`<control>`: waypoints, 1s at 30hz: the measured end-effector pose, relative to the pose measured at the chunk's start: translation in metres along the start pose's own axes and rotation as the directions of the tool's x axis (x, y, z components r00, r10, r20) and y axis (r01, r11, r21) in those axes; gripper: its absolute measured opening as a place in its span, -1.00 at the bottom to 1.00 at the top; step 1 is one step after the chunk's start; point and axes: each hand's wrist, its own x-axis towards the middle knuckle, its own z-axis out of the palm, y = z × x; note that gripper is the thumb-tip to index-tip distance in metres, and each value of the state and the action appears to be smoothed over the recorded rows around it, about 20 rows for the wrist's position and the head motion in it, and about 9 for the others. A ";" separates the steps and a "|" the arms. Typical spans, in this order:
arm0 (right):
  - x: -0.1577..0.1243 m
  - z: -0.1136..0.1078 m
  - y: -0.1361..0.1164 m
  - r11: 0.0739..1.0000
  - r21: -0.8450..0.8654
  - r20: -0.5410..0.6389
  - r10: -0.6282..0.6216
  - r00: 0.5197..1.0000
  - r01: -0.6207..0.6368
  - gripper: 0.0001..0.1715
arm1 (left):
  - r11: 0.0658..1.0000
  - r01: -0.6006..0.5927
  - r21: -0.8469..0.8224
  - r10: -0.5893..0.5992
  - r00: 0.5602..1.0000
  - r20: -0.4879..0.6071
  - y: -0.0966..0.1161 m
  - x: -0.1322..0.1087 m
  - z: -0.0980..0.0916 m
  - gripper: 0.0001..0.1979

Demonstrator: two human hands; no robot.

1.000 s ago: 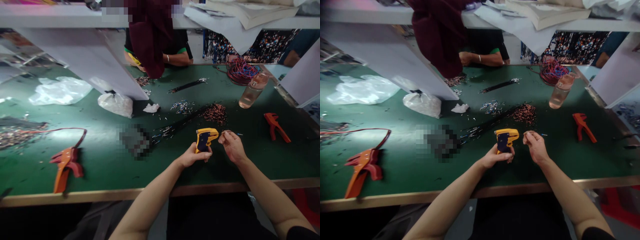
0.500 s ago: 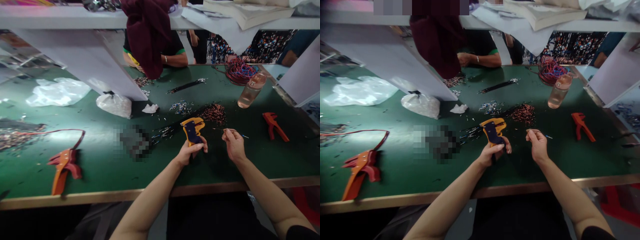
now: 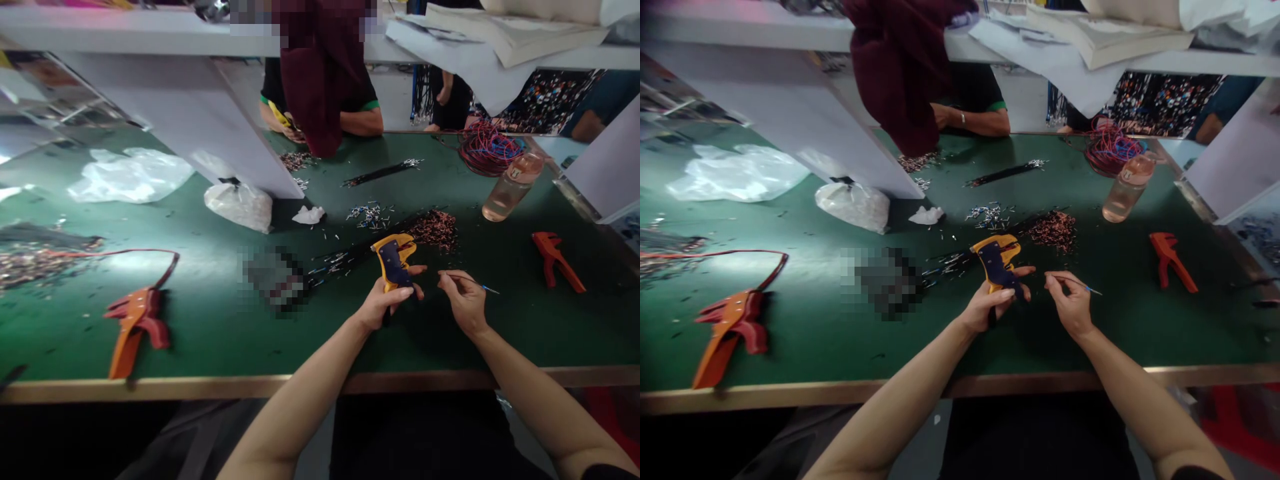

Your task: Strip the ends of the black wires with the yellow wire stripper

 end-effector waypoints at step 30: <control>0.001 -0.008 -0.028 0.709 -0.251 0.097 -0.659 0.746 0.659 -0.82 | 0.995 0.033 0.097 -0.038 0.998 0.049 0.004 0.000 0.006 -0.46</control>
